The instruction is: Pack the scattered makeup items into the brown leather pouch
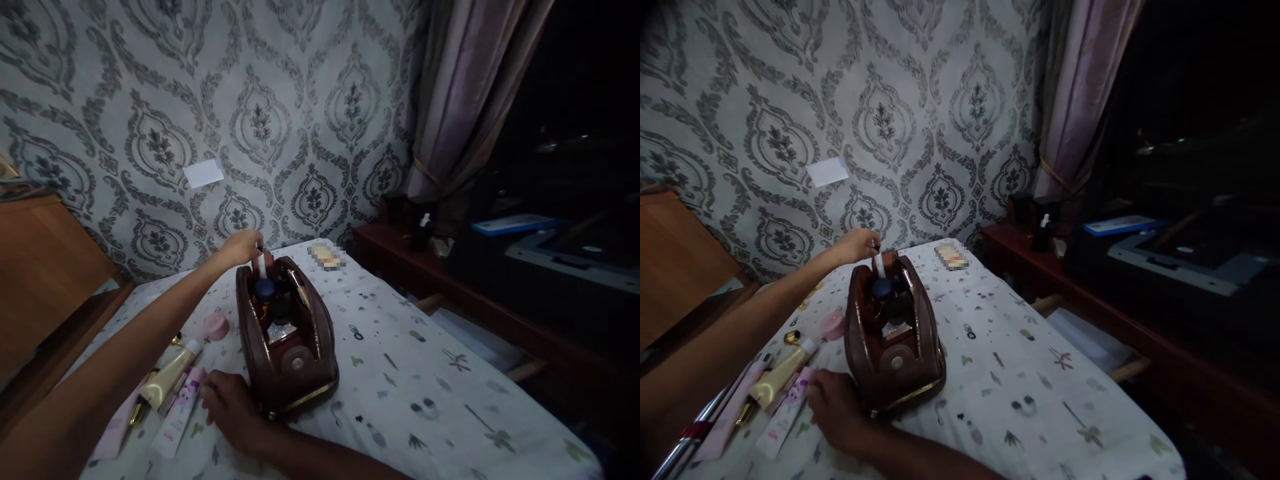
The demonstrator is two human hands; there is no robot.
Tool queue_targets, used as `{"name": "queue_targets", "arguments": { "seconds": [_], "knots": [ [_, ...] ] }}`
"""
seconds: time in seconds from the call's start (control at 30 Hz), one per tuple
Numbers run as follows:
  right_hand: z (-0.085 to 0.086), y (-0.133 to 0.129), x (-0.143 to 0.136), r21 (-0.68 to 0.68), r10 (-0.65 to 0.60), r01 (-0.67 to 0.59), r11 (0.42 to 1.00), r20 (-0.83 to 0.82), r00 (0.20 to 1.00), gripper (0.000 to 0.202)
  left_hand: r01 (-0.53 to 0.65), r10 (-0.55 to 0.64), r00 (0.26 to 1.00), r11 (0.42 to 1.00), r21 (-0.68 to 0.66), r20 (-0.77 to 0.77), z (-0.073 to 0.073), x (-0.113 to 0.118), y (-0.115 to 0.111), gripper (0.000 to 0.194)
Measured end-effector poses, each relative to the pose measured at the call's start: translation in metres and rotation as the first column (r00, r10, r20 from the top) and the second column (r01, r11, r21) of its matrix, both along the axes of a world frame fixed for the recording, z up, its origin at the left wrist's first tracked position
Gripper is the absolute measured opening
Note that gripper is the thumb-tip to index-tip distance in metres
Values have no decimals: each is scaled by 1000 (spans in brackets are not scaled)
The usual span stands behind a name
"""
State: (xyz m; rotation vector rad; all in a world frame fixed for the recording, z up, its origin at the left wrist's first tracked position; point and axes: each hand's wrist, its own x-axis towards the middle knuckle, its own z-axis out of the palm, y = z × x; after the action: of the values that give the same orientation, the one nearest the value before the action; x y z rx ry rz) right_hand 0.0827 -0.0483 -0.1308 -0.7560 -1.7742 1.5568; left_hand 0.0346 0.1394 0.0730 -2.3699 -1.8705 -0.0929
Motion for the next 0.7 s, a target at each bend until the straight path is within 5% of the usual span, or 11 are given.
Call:
{"name": "queue_targets", "arguments": {
  "seconds": [0.23, 0.7],
  "knots": [
    [-2, 0, -1, 24, -4, 4, 1000, 3, 1000, 21, -5, -3, 994, 997, -75, -105, -16, 3, 7, 15],
    [-8, 0, -3, 26, 7, -7, 1000, -13, 1000, 19, 47, -55, 994, 995, -88, -98, -5, 5, 0, 17]
  ]
}}
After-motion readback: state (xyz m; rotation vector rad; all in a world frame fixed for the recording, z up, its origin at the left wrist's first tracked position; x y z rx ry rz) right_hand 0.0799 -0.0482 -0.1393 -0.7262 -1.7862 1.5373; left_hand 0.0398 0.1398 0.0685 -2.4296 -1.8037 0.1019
